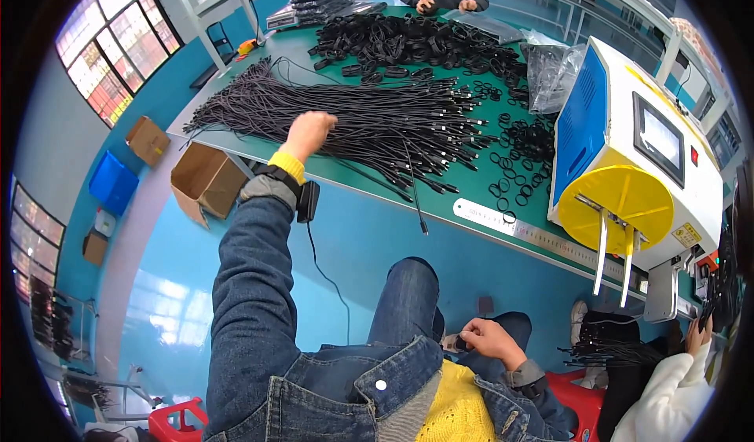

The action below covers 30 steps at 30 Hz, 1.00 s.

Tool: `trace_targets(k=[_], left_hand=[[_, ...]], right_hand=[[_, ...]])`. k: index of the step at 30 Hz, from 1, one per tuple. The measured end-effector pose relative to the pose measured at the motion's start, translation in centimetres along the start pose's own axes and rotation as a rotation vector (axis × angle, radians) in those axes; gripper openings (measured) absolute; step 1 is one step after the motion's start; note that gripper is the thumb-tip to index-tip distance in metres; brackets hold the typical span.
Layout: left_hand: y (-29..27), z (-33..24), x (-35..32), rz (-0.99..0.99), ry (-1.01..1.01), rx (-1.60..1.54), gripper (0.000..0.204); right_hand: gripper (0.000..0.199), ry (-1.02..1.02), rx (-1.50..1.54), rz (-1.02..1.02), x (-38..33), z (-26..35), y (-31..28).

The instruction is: The person picks up a cable, winds it around the spindles of a machine, and removes the coiled cable. They then wrap a rubber band around the coiled cable and place it on their lap, repeating the process for several cables.

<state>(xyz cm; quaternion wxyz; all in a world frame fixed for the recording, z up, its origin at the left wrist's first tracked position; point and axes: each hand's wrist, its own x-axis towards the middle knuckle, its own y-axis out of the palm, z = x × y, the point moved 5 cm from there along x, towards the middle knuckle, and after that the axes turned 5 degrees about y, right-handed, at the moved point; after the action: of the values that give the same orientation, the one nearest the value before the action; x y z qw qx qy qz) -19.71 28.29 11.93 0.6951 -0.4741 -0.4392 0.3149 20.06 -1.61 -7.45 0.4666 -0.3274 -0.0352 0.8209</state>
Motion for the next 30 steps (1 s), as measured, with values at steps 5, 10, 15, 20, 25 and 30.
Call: trace_targets(k=[5, 10, 15, 20, 25, 30], left_hand=[[-8.5, -1.3, -0.2, -0.612, 0.001, 0.052, 0.015], [-13.7, -11.8, -4.1, -0.920, 0.210, 0.011, 0.016], [-12.5, -21.3, -11.7, -0.811, 0.306, -0.267, 0.015], [-8.8, -29.3, -16.0, -0.431, 0.417, -0.599, 0.021], [-4.4, -36.1, -15.4, -0.111, 0.479, -0.810, 0.019], [-5.2, -42.3, -11.0, -0.071, 0.527, -1.137, 0.015]], right_hand=[[0.021, -0.006, 0.033, 0.031, -1.2, 0.5, 0.2], [0.023, -0.035, 0.301, -0.197, -2.7, 0.9, -1.6], [0.043, -0.495, 0.366, -0.773, -7.3, 6.8, -5.5], [0.041, -0.562, 0.440, -0.551, -10.3, 7.9, -6.4], [0.028, -0.265, -0.565, -0.514, -10.1, 3.6, -4.9], [0.022, -0.540, -0.578, -0.841, -11.3, 6.3, -9.1]])
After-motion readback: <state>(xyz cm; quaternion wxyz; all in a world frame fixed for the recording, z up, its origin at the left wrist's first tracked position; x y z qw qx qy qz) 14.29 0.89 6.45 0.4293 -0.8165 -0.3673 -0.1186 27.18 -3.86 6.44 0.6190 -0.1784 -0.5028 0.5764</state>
